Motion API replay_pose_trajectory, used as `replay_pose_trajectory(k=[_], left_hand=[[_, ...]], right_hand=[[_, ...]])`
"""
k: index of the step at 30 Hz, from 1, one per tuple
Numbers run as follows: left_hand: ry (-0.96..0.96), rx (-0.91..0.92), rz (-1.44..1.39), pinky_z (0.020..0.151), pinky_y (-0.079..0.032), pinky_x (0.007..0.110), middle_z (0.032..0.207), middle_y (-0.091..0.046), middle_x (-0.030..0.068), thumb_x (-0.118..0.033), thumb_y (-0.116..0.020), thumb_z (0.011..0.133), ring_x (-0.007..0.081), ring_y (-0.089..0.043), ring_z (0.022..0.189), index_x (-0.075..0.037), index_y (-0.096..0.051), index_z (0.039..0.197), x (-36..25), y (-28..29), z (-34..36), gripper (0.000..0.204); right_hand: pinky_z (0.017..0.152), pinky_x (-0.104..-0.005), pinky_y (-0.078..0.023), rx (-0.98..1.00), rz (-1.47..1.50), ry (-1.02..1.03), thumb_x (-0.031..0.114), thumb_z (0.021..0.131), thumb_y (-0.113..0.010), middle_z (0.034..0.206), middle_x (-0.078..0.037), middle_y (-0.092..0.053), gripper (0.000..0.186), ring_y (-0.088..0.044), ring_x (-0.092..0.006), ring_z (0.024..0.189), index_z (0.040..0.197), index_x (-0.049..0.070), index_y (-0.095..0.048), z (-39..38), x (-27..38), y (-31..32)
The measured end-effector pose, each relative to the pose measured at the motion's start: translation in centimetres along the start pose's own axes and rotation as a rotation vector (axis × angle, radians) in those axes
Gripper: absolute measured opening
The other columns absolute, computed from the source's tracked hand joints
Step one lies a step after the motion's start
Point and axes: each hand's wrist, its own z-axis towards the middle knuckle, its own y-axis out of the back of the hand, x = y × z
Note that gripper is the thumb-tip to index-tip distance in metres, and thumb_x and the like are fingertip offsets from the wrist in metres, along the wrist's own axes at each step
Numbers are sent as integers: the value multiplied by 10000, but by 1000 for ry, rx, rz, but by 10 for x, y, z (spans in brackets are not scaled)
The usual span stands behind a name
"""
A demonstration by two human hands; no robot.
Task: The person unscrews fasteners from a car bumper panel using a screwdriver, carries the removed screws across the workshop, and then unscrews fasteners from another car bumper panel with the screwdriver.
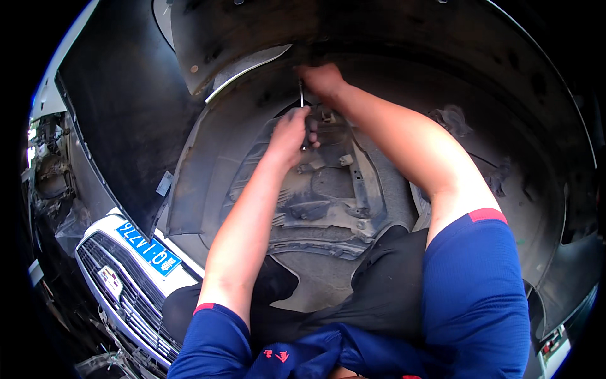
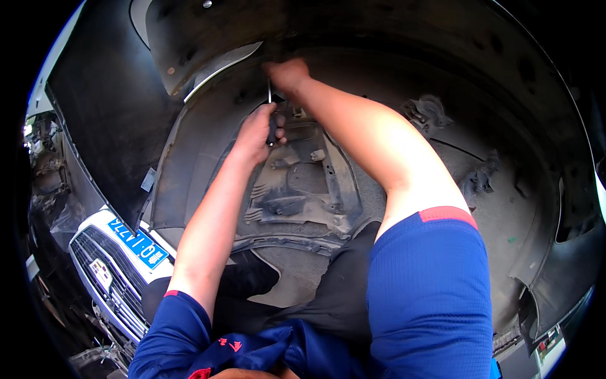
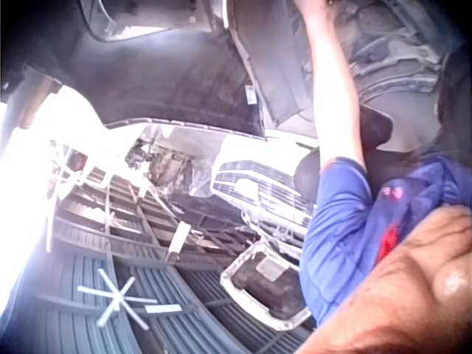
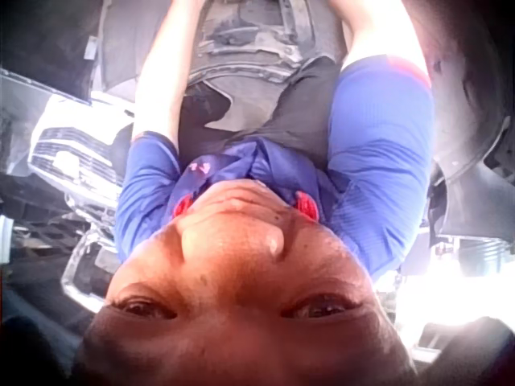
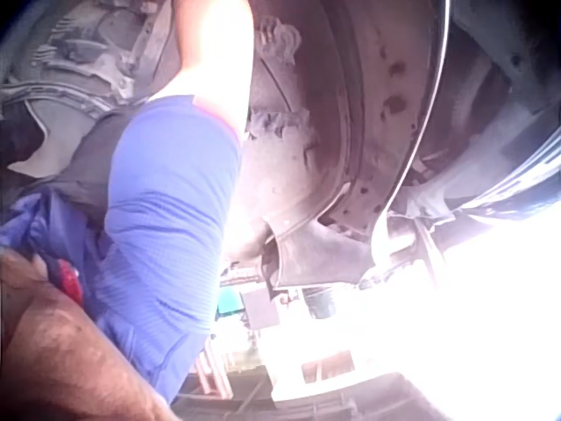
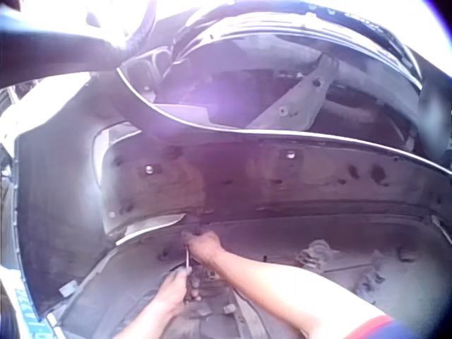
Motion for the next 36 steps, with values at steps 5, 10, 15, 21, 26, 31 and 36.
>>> replay_pose_trajectory(k=[5, 10, 15, 21, 26, 31, 36], left_hand=[[-77, 34, 135, 517, -488, 325, 747, -558, 51, -263, -509, 1005, 141, -523, 566, -39, -570, 992, -14, 19, -25, 232], [112, 113, 391, 531, -471, 320, 654, -526, 27, -208, -568, 991, 138, -513, 551, -1, -589, 931, -10, 3, -98, 216], [392, 286, -224, 1098, -474, 467, 1397, -527, 228, -228, -537, 1021, 319, -593, 1230, 27, -512, 1247, -32, -2, -207, 342], [624, 701, -336, 1093, -439, 392, 1450, -510, 203, -277, -614, 898, 264, -560, 1271, 76, -376, 1480, -51, -51, -332, 722], [719, 693, -290, 1057, -465, 375, 1382, -566, 194, -230, -546, 937, 252, -600, 1211, 99, -431, 1440, -47, -109, -404, 612], [590, 583, -186, 1003, -493, 377, 1248, -643, 164, -171, -505, 957, 249, -611, 1172, 78, -565, 1314, -22, -170, -424, 439], [454, 602, -204, 908, -485, 333, 1119, -656, 104, -204, -493, 967, 182, -601, 994, 23, -655, 1215, -12, -246, -443, 373]], right_hand=[[880, -364, -500, -117, 78, 200, 352, 964, -597, 1091, -190, -703, 463, -656, -254, 1001, 1177, -56, -647, -73, 44, -11], [712, -329, -504, -300, 150, 231, 311, 992, -596, 860, -90, -689, 358, -607, -162, 758, 1068, -33, -661, -156, 33, 32], [664, -329, -499, -105, -244, 190, 296, 941, -676, 815, -93, -680, 279, -623, -146, 735, 934, 17, -674, -310, 57, 78], [726, -465, -523, 71, -478, 321, 330, 823, -747, 823, -160, -670, 310, -660, -365, 814, 850, 43, -632, -511, 86, 105], [754, -426, -512, 27, -583, 284, 352, 821, -754, 796, -107, -650, 320, -644, -323, 799, 818, 70, -605, -589, 102, 146], [746, -419, -505, -7, -582, 308, 306, 856, -730, 799, -88, -636, 255, -628, -316, 792, 833, 76, -620, -616, 117, 211], [798, -404, -521, -89, -305, 217, 210, 911, -691, 947, -117, -658, 214, -637, -306, 871, 1024, 36, -640, -655, 142, 273]])
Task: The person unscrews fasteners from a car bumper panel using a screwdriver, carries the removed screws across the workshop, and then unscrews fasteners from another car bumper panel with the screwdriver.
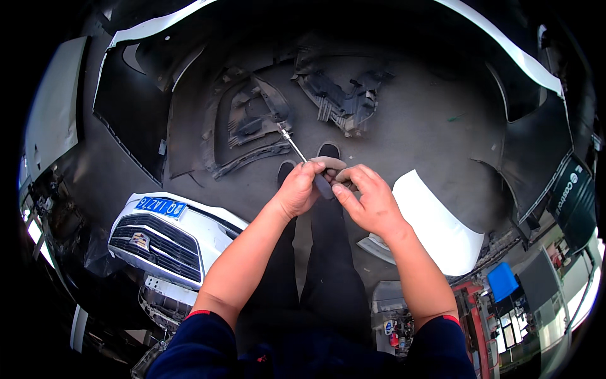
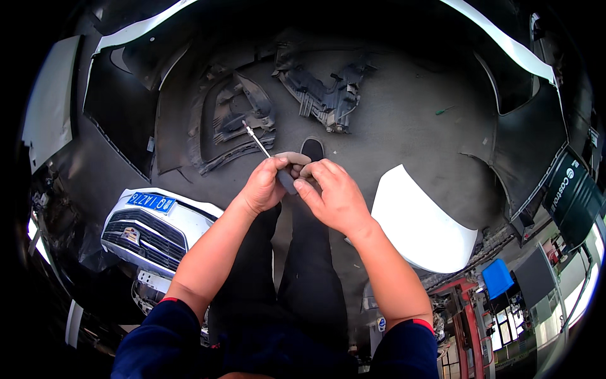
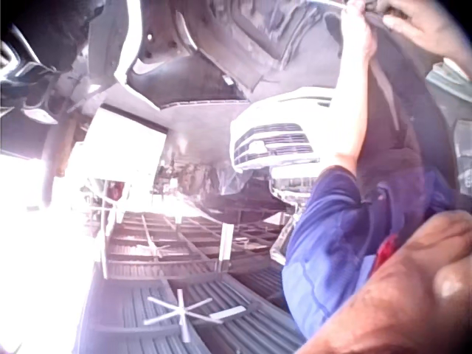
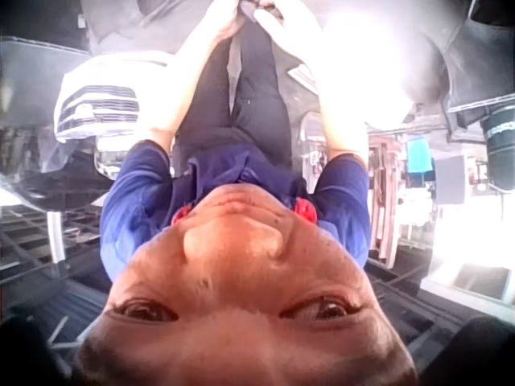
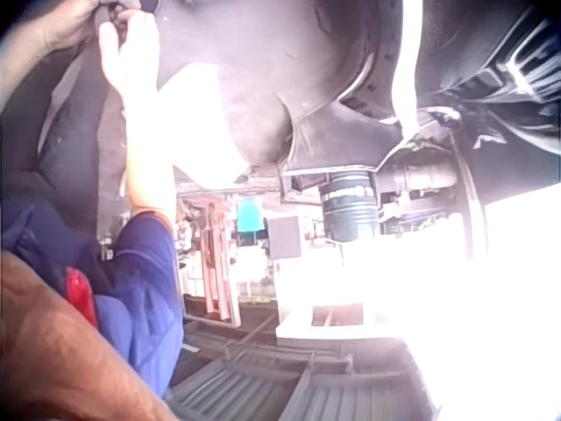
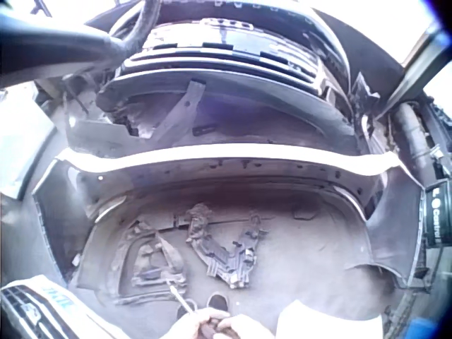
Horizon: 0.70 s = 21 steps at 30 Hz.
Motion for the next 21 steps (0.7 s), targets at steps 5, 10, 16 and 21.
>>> replay_pose_trajectory(k=[5, 10, 16, 21], left_hand=[[-172, -69, 476, 979, -459, 355, 1106, -623, 100, -280, -445, 978, 210, -599, 1074, 24, -643, 1222, -8, -67, 25, 437], [-238, -64, 1024, 1046, -441, 413, 1273, -603, 218, -288, -465, 982, 353, -575, 1208, 8, -629, 1261, -43, -87, 61, 439], [-102, -165, 626, 647, -468, 261, 824, -591, 38, -211, -440, 1012, 121, -560, 706, 32, -594, 1222, -71, -72, 99, 356], [-67, -380, 612, 534, -413, 236, 811, -553, 40, -51, -376, 982, 66, -418, 579, 27, -558, 1175, -67, -95, 133, 277]], right_hand=[[905, -413, -518, 129, 231, -313, 223, 938, -680, 1131, -190, -660, 396, -657, -332, 1037, 1243, 2, -557, -5, 9, 41], [952, -413, -505, 153, 238, -333, 233, 957, -652, 1200, -221, -648, 458, -646, -341, 1117, 1314, -13, -504, 25, -3, 68], [817, -306, -494, 103, 992, -535, 277, 1044, -532, 989, -38, -629, 375, -593, -143, 871, 1329, 35, -526, 57, -63, 102], [838, -328, -501, -215, 1073, -603, 247, 1049, -508, 1078, -65, -636, 311, -598, -153, 926, 1272, 35, -552, 49, -125, 167]])
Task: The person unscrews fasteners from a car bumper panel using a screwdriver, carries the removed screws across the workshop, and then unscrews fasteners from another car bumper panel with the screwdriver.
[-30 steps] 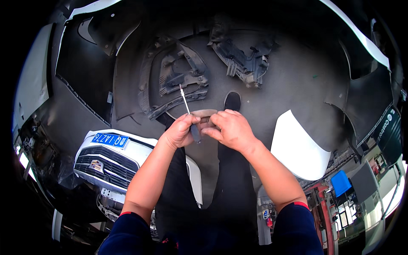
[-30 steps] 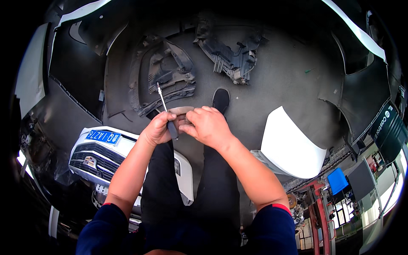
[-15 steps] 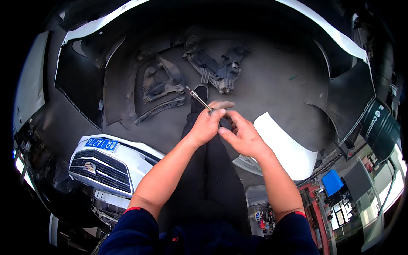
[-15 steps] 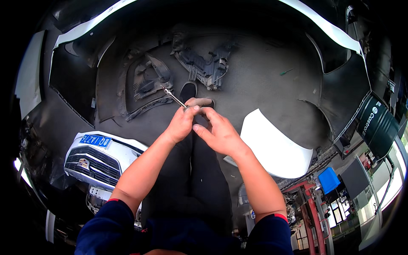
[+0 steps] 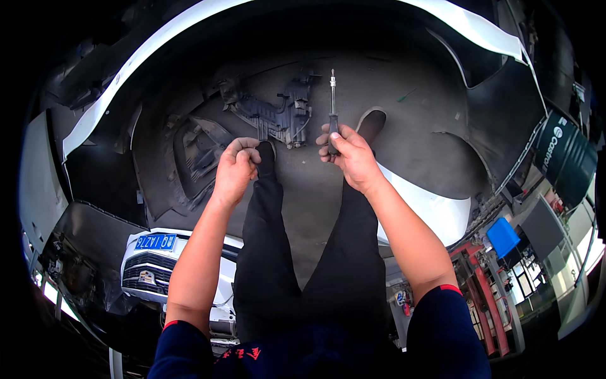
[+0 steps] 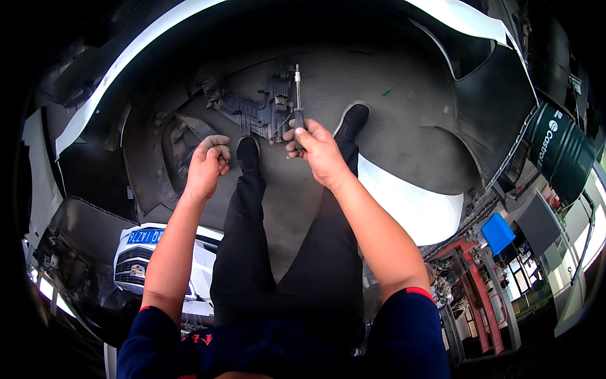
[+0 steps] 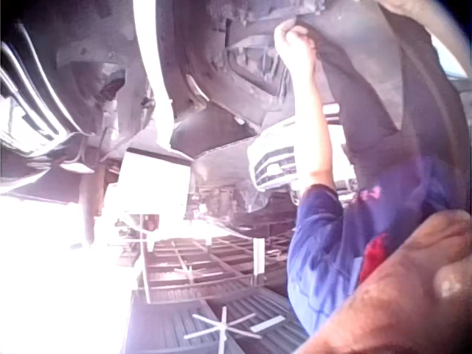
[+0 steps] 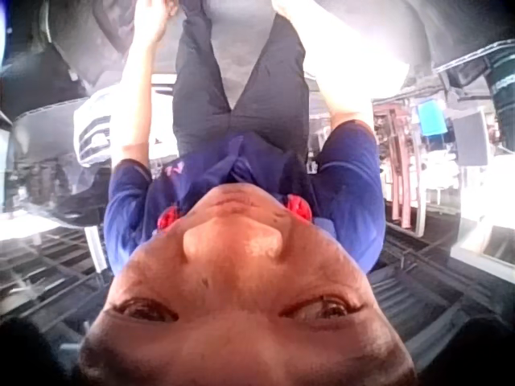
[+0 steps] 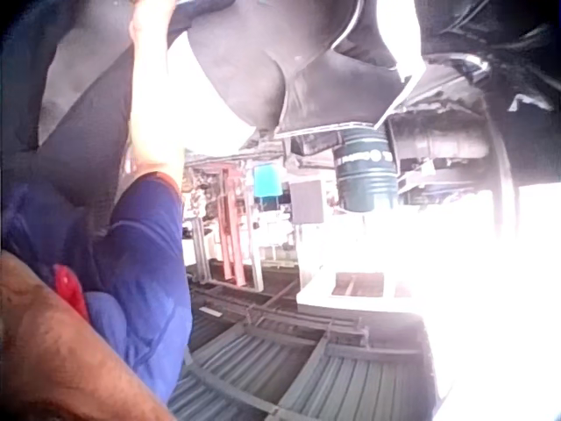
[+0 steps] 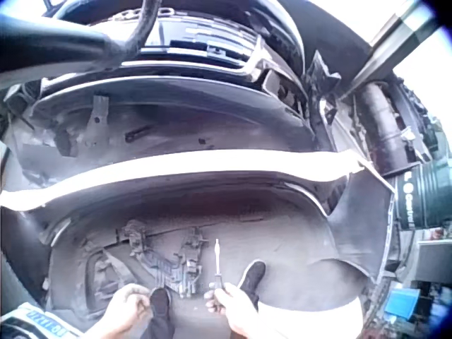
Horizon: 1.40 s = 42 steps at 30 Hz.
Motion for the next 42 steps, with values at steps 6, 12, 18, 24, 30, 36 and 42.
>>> replay_pose_trajectory(k=[6, 12, 18, 24, 30, 36, 42], left_hand=[[35, -125, -205, 614, -476, 289, 894, -631, 77, -24, -403, 978, 92, -480, 634, 18, -553, 1140, -18, -76, 14, 225], [100, -67, -251, 651, -559, 282, 1028, -644, 102, -8, -370, 945, 110, -580, 684, -8, -563, 1137, -10, -233, 21, 272], [167, 162, -258, 686, -543, 303, 925, -618, 74, 55, -390, 886, 113, -555, 668, -36, -575, 997, 0, -371, 29, 234], [33, 157, -309, 639, -501, 282, 804, -560, 51, 56, -366, 872, 113, -496, 623, -22, -549, 933, 25, -402, 50, 208], [75, -41, -286, 680, -500, 310, 789, -542, 27, 54, -384, 883, 101, -440, 596, -71, -546, 967, 53, -410, 123, 221], [-18, -2, -42, 667, -485, 310, 775, -545, 11, -9, -404, 902, 103, -471, 625, -62, -575, 1029, 48, -427, 234, 219], [-180, 94, 469, 694, -492, 306, 849, -605, 31, -49, -391, 928, 134, -558, 783, -38, -629, 1047, 18, -466, 338, 266]], right_hand=[[753, -310, -503, -194, -72, -55, 225, 1051, -486, 1004, -59, -635, 227, -589, -139, 840, 1124, 30, -575, 7, 58, 100], [749, -290, -500, -222, -279, -30, 207, 1044, -499, 989, -66, -644, 244, -585, -120, 819, 1152, -2, -566, -3, 124, 211], [723, -275, -511, -319, -345, 47, 193, 1042, -494, 950, -70, -653, 390, -585, -115, 780, 1380, -2, -494, -10, 160, 307], [662, -292, -520, -369, -35, 49, 180, 1030, -504, 951, -75, -669, 274, -610, -141, 746, 1242, 19, -566, 26, 142, 348], [531, -284, -461, -374, 209, 147, 163, 925, -465, 903, -90, -645, 203, -570, -144, 654, 1037, 35, -575, 130, 115, 365], [458, -285, -374, -383, 209, 273, 267, 975, -539, 705, -46, -581, 226, -496, -114, 531, 958, 46, -584, 220, 115, 370], [601, -299, -477, -473, -199, 589, 274, 974, -596, 752, -73, -652, 430, -583, -123, 640, 1279, -29, -621, 286, 101, 423]])
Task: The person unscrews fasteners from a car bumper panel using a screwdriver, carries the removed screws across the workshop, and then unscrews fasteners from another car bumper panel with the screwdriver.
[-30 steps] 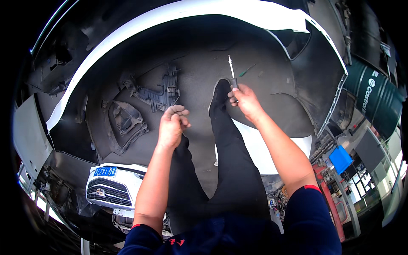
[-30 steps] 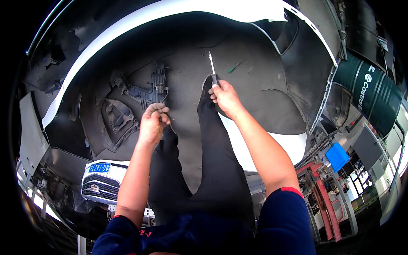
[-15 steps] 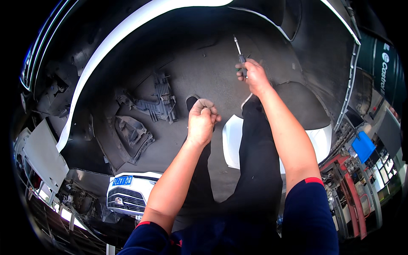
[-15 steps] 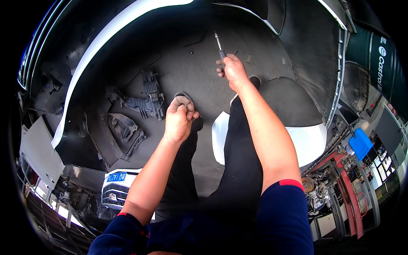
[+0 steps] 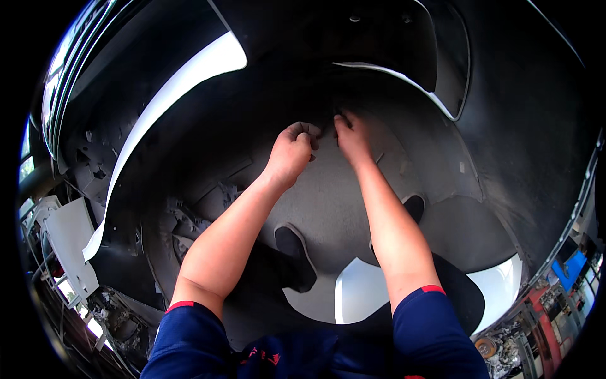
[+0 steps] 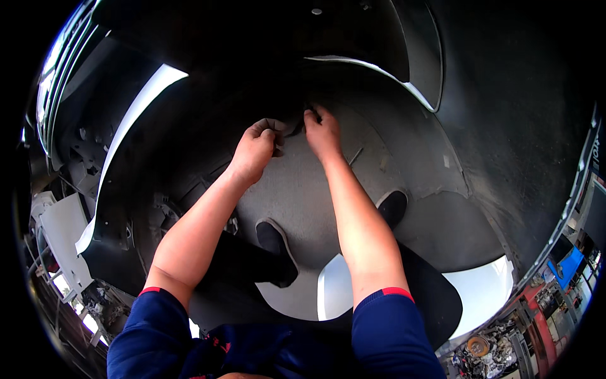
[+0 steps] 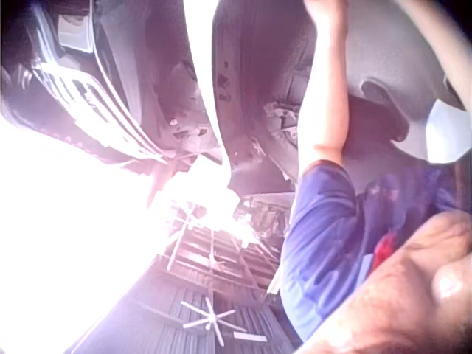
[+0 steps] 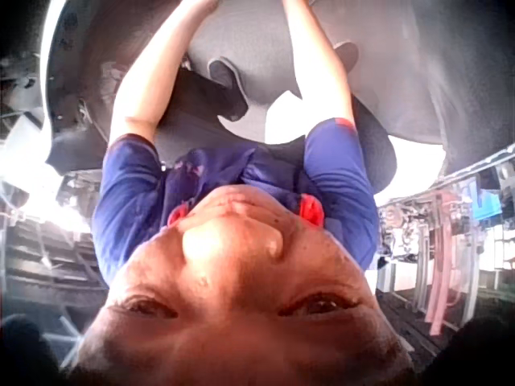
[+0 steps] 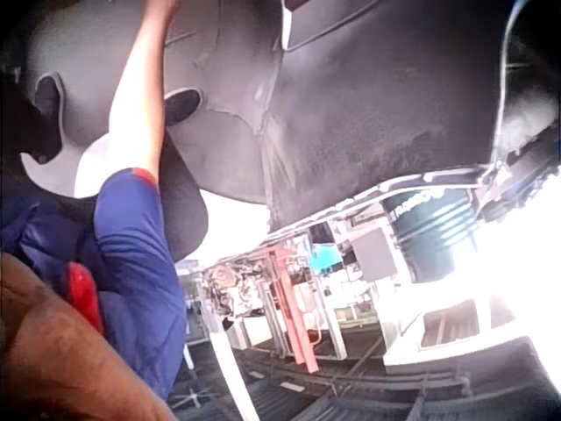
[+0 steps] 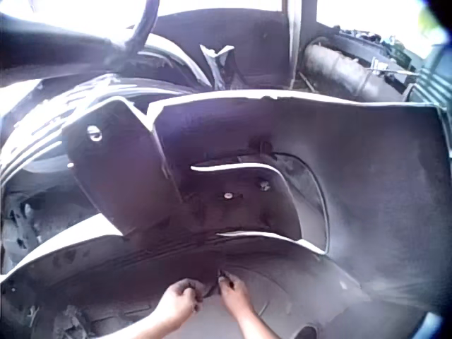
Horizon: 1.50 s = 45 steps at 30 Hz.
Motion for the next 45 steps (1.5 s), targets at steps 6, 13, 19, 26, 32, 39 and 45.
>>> replay_pose_trajectory(k=[6, 13, 19, 26, 32, 39, 45], left_hand=[[-373, -125, 717, 822, -527, 386, 981, -710, 231, -204, -495, 973, 274, -683, 890, 52, -648, 1182, 14, 0, 98, 364], [-211, -156, 850, 835, -542, 410, 1055, -703, 275, -269, -516, 941, 372, -696, 994, 35, -652, 1175, 35, 19, 134, 407], [-454, -271, 963, 785, -545, 404, 1026, -701, 250, -187, -516, 960, 356, -696, 927, 6, -653, 1180, 46, 45, 161, 324], [-164, -318, 624, 694, -537, 378, 940, -692, 190, -207, -506, 980, 283, -676, 781, -43, -568, 1316, 23, 40, 129, 379], [-395, -245, 950, 684, -534, 391, 908, -700, 184, -241, -508, 974, 277, -661, 729, -23, -630, 1154, 52, 73, 148, 308], [-942, -172, 2089, 739, -541, 407, 815, -710, 163, -192, -541, 931, 266, -671, 721, -19, -705, 892, 57, 64, 151, 241], [-1501, -373, 2686, 752, -549, 405, 750, -703, 177, -191, -553, 959, 287, -673, 698, -15, -709, 789, 71, 125, 181, 291]], right_hand=[[798, -380, -520, -45, -27, 89, 281, 956, -600, 970, -222, -721, 406, -699, -292, 905, 1204, -38, -646, 28, -30, -8], [913, -354, -494, -40, -5, 162, 257, 960, -583, 1120, -203, -711, 397, -665, -273, 1056, 1242, -16, -645, 9, -25, -16], [998, -378, -482, -16, -69, 161, 291, 964, -567, 1209, -247, -674, 444, -636, -367, 1169, 1287, -9, -621, 5, 0, -20], [997, -385, -481, -116, -61, 230, 306, 959, -574, 1204, -252, -676, 449, -634, -378, 1172, 1264, -18, -632, 14, -24, -22], [689, -299, -490, -57, -4, 176, 235, 973, -590, 858, -54, -661, 378, -587, -123, 719, 1271, 8, -646, 21, -28, -28], [953, -380, -495, -63, 11, 148, 279, 958, -570, 1146, -251, -693, 404, -664, -365, 1106, 1242, 1, -648, 11, -24, -30], [956, -387, -495, -41, -47, 158, 277, 960, -565, 1142, -252, -694, 413, -663, -373, 1103, 1263, 5, -637, 12, 2, -48]])
